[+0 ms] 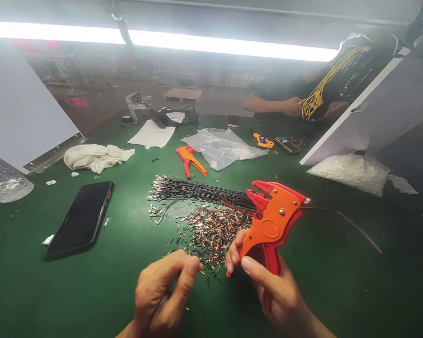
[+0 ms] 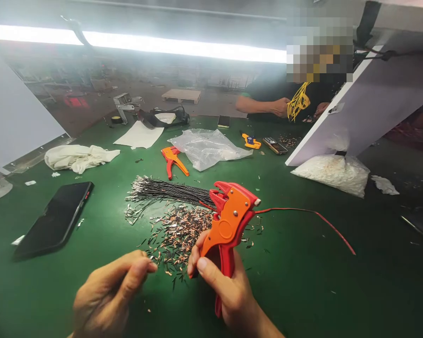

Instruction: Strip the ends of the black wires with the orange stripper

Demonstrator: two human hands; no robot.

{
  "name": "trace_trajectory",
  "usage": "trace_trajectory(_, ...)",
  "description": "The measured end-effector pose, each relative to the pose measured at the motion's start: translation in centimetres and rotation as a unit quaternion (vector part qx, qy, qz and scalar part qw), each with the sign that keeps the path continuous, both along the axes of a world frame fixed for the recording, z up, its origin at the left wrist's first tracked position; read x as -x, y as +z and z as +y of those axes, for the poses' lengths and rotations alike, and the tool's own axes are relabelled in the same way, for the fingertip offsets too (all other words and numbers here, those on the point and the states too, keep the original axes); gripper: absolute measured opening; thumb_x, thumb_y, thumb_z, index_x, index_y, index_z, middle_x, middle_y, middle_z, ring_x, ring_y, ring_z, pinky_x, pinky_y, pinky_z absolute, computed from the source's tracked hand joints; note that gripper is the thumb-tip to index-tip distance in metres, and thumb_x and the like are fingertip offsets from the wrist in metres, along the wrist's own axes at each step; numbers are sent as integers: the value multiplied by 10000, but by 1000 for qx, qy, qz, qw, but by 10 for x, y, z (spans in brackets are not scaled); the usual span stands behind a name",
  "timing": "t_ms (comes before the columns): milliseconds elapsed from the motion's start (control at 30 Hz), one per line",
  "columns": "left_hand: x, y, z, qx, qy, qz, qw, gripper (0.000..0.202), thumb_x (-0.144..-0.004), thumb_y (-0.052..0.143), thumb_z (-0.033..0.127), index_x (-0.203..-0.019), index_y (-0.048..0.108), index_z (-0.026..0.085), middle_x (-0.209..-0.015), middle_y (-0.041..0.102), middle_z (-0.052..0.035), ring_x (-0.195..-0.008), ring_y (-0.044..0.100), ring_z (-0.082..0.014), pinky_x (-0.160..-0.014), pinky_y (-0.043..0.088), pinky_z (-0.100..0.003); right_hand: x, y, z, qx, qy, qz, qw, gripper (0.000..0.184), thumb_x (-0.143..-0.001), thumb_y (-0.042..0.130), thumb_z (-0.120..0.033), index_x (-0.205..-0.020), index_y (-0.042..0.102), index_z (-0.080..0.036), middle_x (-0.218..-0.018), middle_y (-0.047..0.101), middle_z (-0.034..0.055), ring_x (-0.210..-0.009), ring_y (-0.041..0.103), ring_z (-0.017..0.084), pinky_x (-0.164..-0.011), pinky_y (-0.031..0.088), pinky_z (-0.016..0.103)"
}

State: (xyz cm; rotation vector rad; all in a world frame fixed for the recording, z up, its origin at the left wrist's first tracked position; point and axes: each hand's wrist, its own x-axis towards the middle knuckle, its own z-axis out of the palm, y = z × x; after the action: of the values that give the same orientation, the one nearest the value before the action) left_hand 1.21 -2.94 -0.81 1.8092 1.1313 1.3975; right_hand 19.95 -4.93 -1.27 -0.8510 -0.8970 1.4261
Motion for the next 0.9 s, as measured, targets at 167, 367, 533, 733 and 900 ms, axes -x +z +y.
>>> trace_trajectory(167,10,9,11,11,53,-11,998,262,-932,538,162,-680,599,202,-578,513,64,-489,452,-71,-496,386,-181,6,2,-5,11,100,164,981,279,-747,628,-255,-1020,658,-206,-817,657,30,-741,641,208,-721,513,379)
trace_trajectory(367,7,3,10,9,62,3,998,304,-933,552,199,-629,565,189,-582,471,51,-504,411,-75,-493,355,-194,9,-3,-8,32,127,185,974,302,-729,653,-260,-1020,655,-178,-789,642,30,-706,625,200,-734,518,398)
trace_trajectory(533,6,1,7,19,62,4,998,305,-947,550,242,-648,581,190,-585,492,42,-515,425,-85,-501,366,-202,7,-8,-7,40,118,153,980,276,-749,688,-287,-1002,659,-181,-796,639,26,-716,613,193,-730,499,377)
trace_trajectory(733,8,4,6,-17,67,-29,997,262,-960,526,192,-710,603,203,-620,514,41,-521,452,-86,-496,355,-216,5,-3,-9,62,135,130,980,339,-790,720,-389,-1047,644,-182,-812,628,39,-727,609,206,-729,467,394)
trace_trajectory(900,2,10,3,-73,-31,6,997,320,-987,519,287,-708,662,226,-781,597,-33,-785,552,-176,-739,481,-315,2,-7,-12,44,111,69,991,511,-780,697,-530,-1186,631,-225,-847,586,30,-746,545,200,-732,445,360)
